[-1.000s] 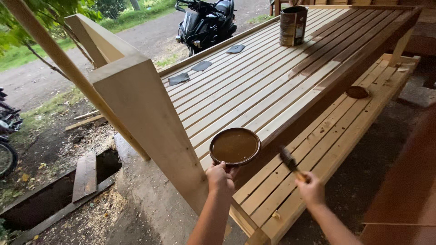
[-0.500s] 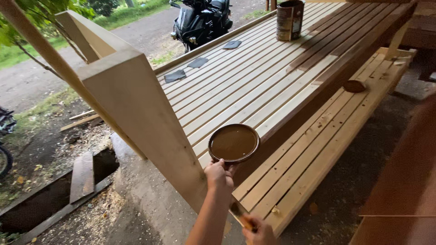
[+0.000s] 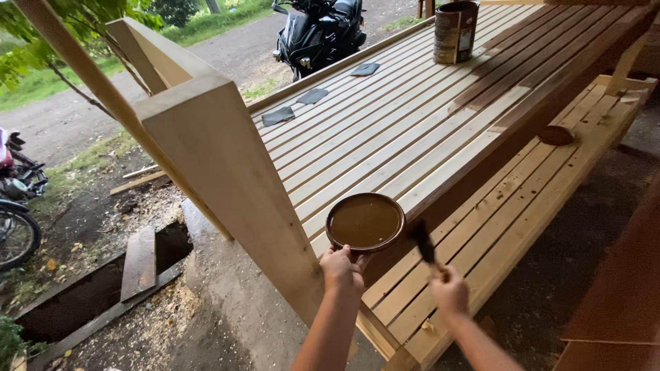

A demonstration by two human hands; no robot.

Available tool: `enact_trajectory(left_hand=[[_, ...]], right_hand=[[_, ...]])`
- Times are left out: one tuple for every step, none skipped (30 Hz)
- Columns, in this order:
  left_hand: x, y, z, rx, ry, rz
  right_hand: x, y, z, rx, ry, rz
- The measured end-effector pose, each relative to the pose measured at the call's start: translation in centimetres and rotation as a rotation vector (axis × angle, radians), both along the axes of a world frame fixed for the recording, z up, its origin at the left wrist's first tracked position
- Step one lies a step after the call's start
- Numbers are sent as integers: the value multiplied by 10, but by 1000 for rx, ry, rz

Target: The person applies brown wood stain to a slatted wooden bench using a brush. They hold a small metal container of stain in the left hand and repeatedly dip the brush to coat the slats from right to left. The bench is positioned on supports in a covered outdoor area.

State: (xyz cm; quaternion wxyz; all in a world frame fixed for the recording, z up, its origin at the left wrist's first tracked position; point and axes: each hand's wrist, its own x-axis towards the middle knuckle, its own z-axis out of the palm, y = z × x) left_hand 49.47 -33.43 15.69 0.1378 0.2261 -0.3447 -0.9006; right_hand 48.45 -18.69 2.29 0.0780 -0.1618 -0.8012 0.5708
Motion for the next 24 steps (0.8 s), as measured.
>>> enact_trajectory(left_hand=[[0,0,0,1,-7,3],[0,-1,-2,-10,-11,-6],[0,-1,-3,-21,-14,-18],[0,-1,-4,-31,-18,-30],[-1,0,-5,-34,-19,-37],[-1,1,-6,-37,-21,-45],[-1,3,-7,-41,-24,-53],[-1,4,-8,-26,-32,-48],[-1,5,-8,-13,-38,-44],[-1,7,-7,0,-43,-37],[-2,9,-6,3,-23,-44],[-3,9,-5,6,-7,-46],[-2,9,-4,8,8,-46],[-2,9,-4,11,20,-46],[-2,9,-4,15,32,-45],[-1,9,-4,17,44,-43],[-3,8,-3,21,36,-41],[-3,7,-3,26,29,-38],[-5,6,-3,32,21,-34],[-6,5,-3,31,11,-25],[-7,5,-4,30,-2,-18],[-7,4,-5,31,-17,-11],[-7,3,-7,28,-12,-17],[-7,2,-8,24,-8,-25]], right_hand=[[5,-12,-3,-24,-73,1],[13,-21,-7,-83,-143,56],[22,-28,-14,-140,-212,109],[33,-36,-21,-169,-155,139],[48,-40,-30,-196,-99,168],[63,-45,-38,-38,111,315],[70,-46,-44,124,317,462],[75,-39,-48,17,258,538],[77,-30,-49,-91,201,611],[79,-20,-48,-201,143,684],[74,-7,-44,-205,-28,567],[63,8,-37,-207,-204,456],[45,23,-28,-78,-203,287],[31,35,-19,52,-193,120],[13,48,-8,-38,-53,75],[-2,59,2,-8,67,-2],[-17,67,10,92,159,-48],[-31,72,18,192,250,-95],[-44,75,25,217,217,-165],[-55,75,30,241,184,-236],[-62,73,34,222,171,-214],[-67,70,35,205,155,-193],[-70,67,33,188,137,-173],[-70,60,30,183,159,-142]])
